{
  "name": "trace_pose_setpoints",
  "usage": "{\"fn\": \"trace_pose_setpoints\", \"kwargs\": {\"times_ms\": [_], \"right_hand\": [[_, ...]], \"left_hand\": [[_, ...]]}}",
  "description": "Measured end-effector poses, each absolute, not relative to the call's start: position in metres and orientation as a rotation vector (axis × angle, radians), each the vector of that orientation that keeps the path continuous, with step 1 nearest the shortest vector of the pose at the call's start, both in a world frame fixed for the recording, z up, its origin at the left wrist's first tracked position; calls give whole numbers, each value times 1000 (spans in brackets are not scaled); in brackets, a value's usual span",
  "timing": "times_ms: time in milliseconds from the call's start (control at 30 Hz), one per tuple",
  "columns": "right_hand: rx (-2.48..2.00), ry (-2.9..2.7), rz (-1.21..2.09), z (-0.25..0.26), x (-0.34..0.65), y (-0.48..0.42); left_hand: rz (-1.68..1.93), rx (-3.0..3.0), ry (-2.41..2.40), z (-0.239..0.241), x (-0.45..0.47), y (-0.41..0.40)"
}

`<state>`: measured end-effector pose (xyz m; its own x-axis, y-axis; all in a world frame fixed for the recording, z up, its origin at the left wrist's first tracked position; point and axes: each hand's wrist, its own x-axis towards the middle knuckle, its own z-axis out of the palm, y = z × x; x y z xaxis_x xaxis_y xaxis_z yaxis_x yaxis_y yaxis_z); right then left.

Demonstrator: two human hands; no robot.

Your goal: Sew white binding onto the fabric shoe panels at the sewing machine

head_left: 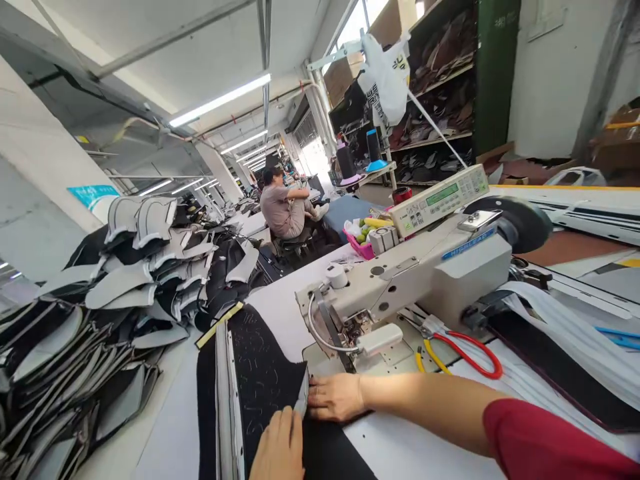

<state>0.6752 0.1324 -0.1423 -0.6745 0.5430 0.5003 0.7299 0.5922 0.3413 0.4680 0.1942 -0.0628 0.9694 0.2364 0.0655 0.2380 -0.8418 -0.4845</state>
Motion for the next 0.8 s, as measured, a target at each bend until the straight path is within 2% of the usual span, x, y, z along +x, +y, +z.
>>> {"fn": "trace_pose_setpoints", "kwargs": {"times_ms": [167, 367, 467, 667, 800], "right_hand": [[-1083, -2476, -822, -154, 676, 160], [-1421, -2356, -747, -142, 645, 149], [-1586, -2310, -553, -126, 632, 120], [-1614, -2505, 151, -117, 645, 73], [-1567, -2518, 268, -128, 657, 65]], "left_hand": [[242, -2572, -453, -68, 512, 196], [517, -2654, -517, -23, 533, 188], [566, -2716, -448, -4, 535, 175], [850, -2829, -221, -10, 544, 146], [948, -2854, -292, -26, 558, 142]]}}
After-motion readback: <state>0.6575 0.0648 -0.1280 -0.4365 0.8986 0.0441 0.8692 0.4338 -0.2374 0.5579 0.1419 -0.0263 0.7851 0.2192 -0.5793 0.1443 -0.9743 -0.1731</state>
